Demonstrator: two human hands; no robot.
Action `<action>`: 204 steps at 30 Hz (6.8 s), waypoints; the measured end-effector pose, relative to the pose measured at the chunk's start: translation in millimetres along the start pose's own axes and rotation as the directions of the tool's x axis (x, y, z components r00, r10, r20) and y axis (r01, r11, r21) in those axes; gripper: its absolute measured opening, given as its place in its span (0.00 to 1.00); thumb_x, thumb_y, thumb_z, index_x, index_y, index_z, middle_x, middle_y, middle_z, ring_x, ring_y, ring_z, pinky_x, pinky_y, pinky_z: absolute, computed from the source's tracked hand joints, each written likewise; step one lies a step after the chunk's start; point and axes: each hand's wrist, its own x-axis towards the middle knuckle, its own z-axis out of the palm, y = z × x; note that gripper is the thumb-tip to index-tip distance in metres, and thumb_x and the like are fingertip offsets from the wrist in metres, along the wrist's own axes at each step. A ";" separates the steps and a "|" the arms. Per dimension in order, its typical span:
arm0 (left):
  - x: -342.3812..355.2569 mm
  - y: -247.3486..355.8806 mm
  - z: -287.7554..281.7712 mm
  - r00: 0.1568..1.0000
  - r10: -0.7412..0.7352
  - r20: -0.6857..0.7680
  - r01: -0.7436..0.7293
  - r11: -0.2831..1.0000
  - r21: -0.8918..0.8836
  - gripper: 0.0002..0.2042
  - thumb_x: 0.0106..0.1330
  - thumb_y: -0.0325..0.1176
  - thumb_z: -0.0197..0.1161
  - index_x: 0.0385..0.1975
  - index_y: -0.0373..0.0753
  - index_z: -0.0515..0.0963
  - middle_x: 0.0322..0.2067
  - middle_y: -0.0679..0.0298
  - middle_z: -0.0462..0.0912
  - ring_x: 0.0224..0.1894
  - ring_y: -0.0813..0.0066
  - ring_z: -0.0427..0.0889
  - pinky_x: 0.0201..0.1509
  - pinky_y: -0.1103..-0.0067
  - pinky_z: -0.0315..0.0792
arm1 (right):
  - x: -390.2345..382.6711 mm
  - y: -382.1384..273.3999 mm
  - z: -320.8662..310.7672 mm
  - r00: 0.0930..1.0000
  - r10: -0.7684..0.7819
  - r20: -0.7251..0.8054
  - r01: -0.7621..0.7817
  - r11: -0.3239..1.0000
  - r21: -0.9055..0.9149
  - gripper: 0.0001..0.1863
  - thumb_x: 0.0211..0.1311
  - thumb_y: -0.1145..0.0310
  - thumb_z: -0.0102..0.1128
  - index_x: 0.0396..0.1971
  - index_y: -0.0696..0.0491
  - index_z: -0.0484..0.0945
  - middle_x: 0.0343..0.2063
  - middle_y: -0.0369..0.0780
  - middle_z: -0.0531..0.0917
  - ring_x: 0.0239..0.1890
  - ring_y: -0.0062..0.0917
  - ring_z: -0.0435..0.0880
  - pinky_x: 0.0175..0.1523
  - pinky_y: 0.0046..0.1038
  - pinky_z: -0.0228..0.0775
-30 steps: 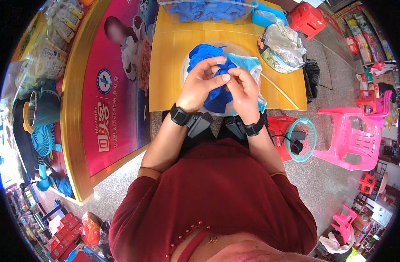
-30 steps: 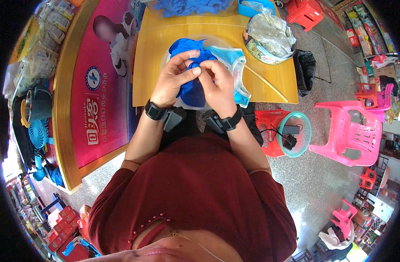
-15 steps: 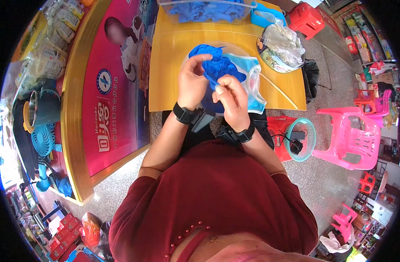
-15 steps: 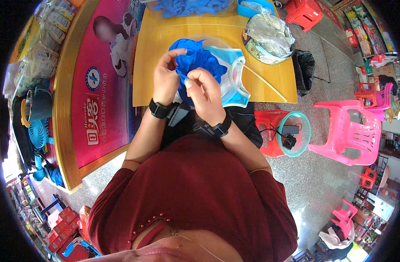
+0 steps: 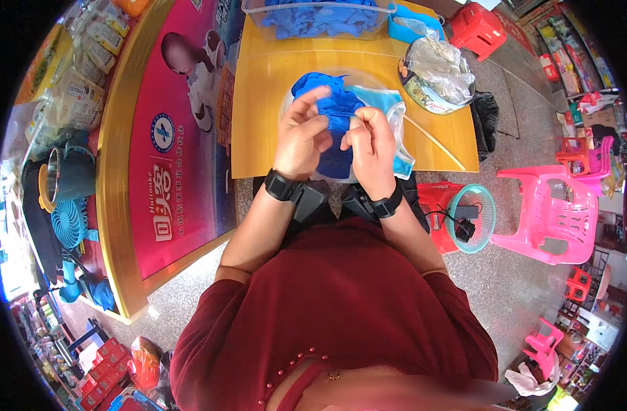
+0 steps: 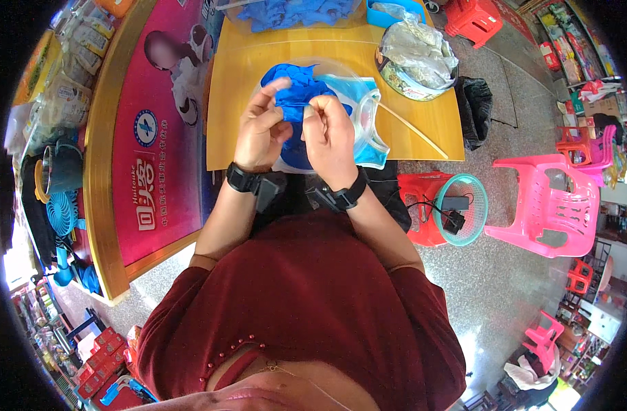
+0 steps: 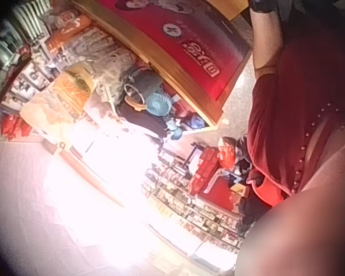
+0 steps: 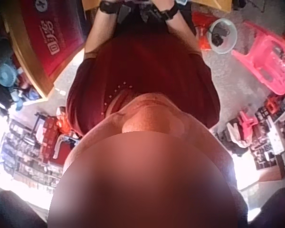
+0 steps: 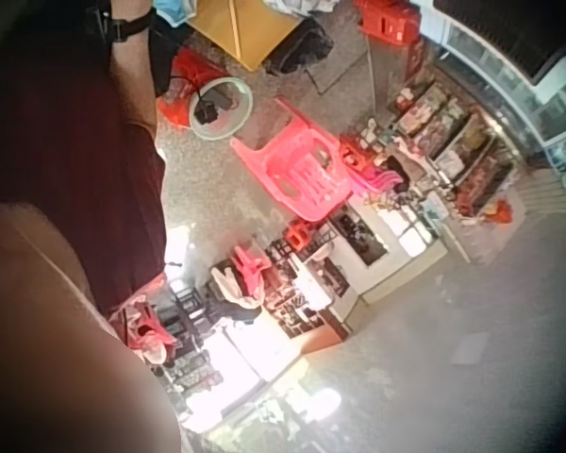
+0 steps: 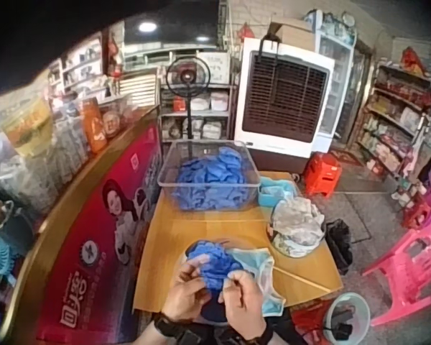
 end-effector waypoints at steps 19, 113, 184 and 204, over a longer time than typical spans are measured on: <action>-3.5 -6.1 2.2 0.996 0.078 -0.050 -0.075 0.995 0.066 0.15 0.59 0.17 0.58 0.46 0.38 0.75 0.27 0.69 0.78 0.12 0.89 0.62 0.12 0.89 0.53 | 9.1 13.4 -2.7 0.998 0.047 -0.048 -0.049 0.998 -0.037 0.03 0.64 0.74 0.51 0.32 0.57 0.70 0.20 0.35 0.72 0.18 0.15 0.71 0.23 0.19 0.64; 8.0 4.0 -2.6 0.989 0.105 -0.106 -0.087 0.983 0.163 0.11 0.70 0.37 0.54 0.44 0.37 0.75 0.35 0.64 0.81 0.33 0.77 0.81 0.38 0.79 0.77 | -0.1 -31.4 -57.9 0.968 0.130 0.213 -0.021 0.893 -0.449 0.05 0.60 0.71 0.60 0.33 0.55 0.76 0.19 0.40 0.78 0.19 0.22 0.75 0.26 0.23 0.65; -6.4 0.3 8.5 0.884 0.466 0.024 -0.419 0.771 0.480 0.10 0.69 0.34 0.56 0.38 0.34 0.81 0.34 0.68 0.81 0.34 0.86 0.74 0.41 0.88 0.68 | -9.0 -25.8 -32.5 0.831 0.428 0.355 -0.511 0.841 0.181 0.10 0.68 0.64 0.53 0.35 0.56 0.75 0.19 0.29 0.70 0.21 0.10 0.65 0.25 0.14 0.53; -5.8 -7.9 9.6 0.917 0.367 0.156 -0.385 0.714 0.584 0.07 0.66 0.27 0.60 0.40 0.35 0.76 0.34 0.70 0.79 0.37 0.85 0.75 0.43 0.86 0.70 | 10.4 -21.6 -27.3 0.961 0.234 0.144 -0.235 0.972 -0.015 0.08 0.60 0.67 0.63 0.31 0.55 0.75 0.21 0.25 0.69 0.23 0.07 0.61 0.26 0.14 0.51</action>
